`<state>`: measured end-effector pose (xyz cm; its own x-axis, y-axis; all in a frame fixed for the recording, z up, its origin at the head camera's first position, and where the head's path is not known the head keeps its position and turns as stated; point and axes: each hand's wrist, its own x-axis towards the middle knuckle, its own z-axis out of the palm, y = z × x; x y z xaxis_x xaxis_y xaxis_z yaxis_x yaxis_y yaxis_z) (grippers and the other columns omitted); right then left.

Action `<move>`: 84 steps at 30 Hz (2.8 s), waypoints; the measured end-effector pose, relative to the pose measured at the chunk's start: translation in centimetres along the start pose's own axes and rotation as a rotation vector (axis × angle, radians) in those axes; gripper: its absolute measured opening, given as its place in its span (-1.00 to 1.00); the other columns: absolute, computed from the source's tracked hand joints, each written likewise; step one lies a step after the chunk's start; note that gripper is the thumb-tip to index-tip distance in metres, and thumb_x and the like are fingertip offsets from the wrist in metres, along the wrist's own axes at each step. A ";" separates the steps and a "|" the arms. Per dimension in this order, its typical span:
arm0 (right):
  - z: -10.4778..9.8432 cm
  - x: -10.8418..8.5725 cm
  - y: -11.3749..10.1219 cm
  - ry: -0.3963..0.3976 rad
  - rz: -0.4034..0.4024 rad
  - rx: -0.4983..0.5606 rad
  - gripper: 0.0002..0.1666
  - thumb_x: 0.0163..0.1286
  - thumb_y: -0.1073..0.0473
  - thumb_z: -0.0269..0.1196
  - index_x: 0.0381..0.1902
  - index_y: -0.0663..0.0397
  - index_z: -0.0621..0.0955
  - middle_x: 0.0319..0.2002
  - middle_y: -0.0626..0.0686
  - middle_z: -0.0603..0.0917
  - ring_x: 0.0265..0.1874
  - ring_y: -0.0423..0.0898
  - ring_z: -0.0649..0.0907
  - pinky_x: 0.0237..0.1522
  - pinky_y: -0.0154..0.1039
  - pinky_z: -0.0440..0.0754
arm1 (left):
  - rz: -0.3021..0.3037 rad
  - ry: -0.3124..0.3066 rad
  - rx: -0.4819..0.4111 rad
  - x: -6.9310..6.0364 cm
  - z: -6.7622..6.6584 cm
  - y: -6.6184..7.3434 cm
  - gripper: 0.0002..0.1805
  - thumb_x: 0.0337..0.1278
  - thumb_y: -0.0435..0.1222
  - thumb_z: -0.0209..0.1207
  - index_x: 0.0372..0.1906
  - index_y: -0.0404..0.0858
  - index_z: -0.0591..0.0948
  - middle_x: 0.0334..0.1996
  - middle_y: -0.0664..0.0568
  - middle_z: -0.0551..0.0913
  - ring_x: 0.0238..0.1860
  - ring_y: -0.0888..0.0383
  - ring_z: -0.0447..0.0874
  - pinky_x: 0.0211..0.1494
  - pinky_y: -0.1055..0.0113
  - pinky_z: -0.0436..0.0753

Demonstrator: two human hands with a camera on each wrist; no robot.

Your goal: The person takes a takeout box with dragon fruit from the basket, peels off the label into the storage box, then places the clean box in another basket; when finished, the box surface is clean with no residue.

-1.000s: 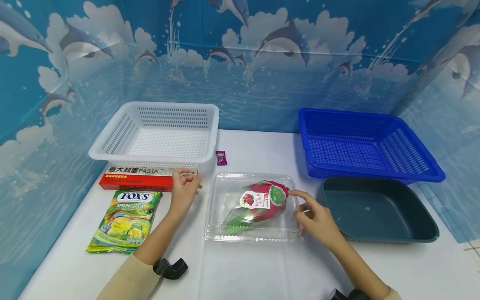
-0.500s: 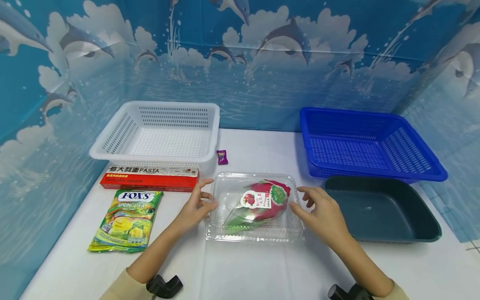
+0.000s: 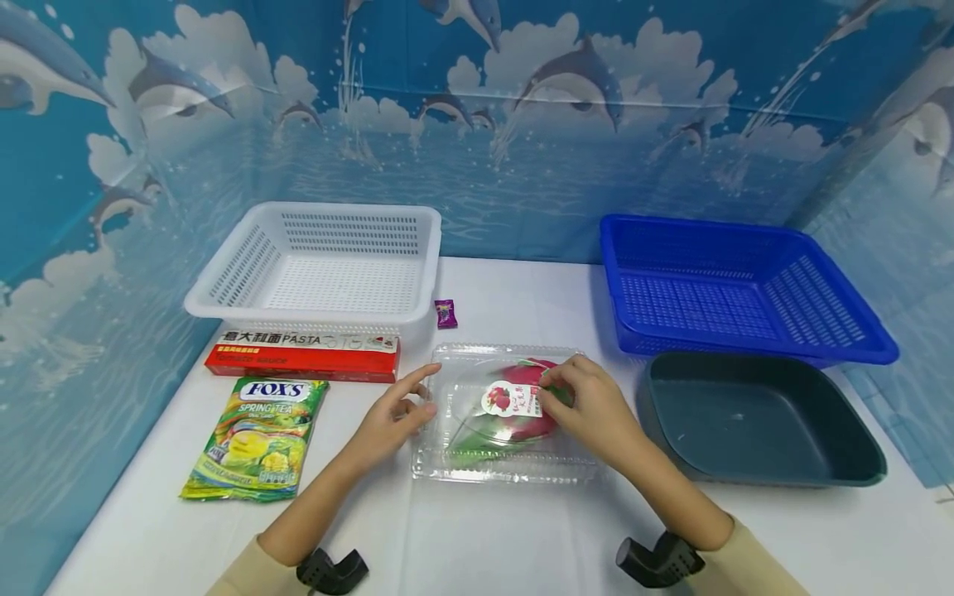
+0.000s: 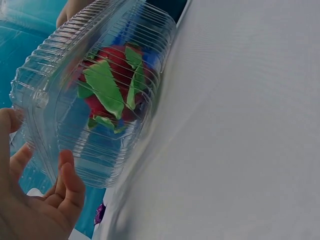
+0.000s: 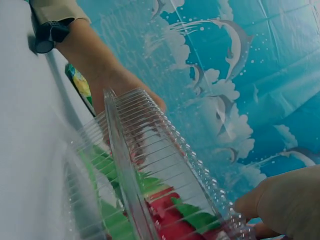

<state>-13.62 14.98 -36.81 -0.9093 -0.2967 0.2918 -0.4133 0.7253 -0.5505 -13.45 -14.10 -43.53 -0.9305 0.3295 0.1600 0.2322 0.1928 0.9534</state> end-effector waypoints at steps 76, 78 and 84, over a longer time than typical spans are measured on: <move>-6.5 -4.6 6.4 0.337 0.411 0.437 -0.80 0.34 0.33 0.27 -0.15 0.40 0.63 -0.33 -0.22 0.66 -0.41 -0.26 0.60 -0.35 -0.52 0.60 | 0.000 0.000 -0.047 0.0 0.1 -0.1 -0.40 0.30 -0.38 0.14 0.42 -0.23 0.31 -0.07 -0.26 0.41 -0.44 0.12 0.53 -0.29 0.38 0.60; -6.6 -4.9 6.8 0.348 0.425 0.405 -0.80 0.35 0.32 0.25 -0.13 0.38 0.63 -0.32 -0.22 0.65 -0.40 -0.25 0.58 -0.37 -0.52 0.58 | -0.001 -0.001 -0.046 0.0 0.1 -0.1 -0.40 0.30 -0.38 0.14 0.43 -0.23 0.31 -0.07 -0.25 0.41 -0.43 0.12 0.53 -0.29 0.37 0.60; -7.0 -5.6 7.9 0.392 0.473 0.341 -0.82 0.38 0.30 0.20 -0.13 0.29 0.64 -0.32 -0.22 0.63 -0.39 -0.24 0.53 -0.40 -0.54 0.53 | -0.006 0.000 -0.051 0.0 0.2 -0.1 -0.40 0.31 -0.38 0.13 0.43 -0.22 0.31 -0.07 -0.26 0.41 -0.45 0.14 0.52 -0.29 0.39 0.58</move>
<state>-11.45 26.67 -37.32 -0.9374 0.2946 0.1855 -0.0283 0.4667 -0.8839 -13.39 -13.96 -43.67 -0.9319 0.3283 0.1540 0.2115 0.1473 0.9662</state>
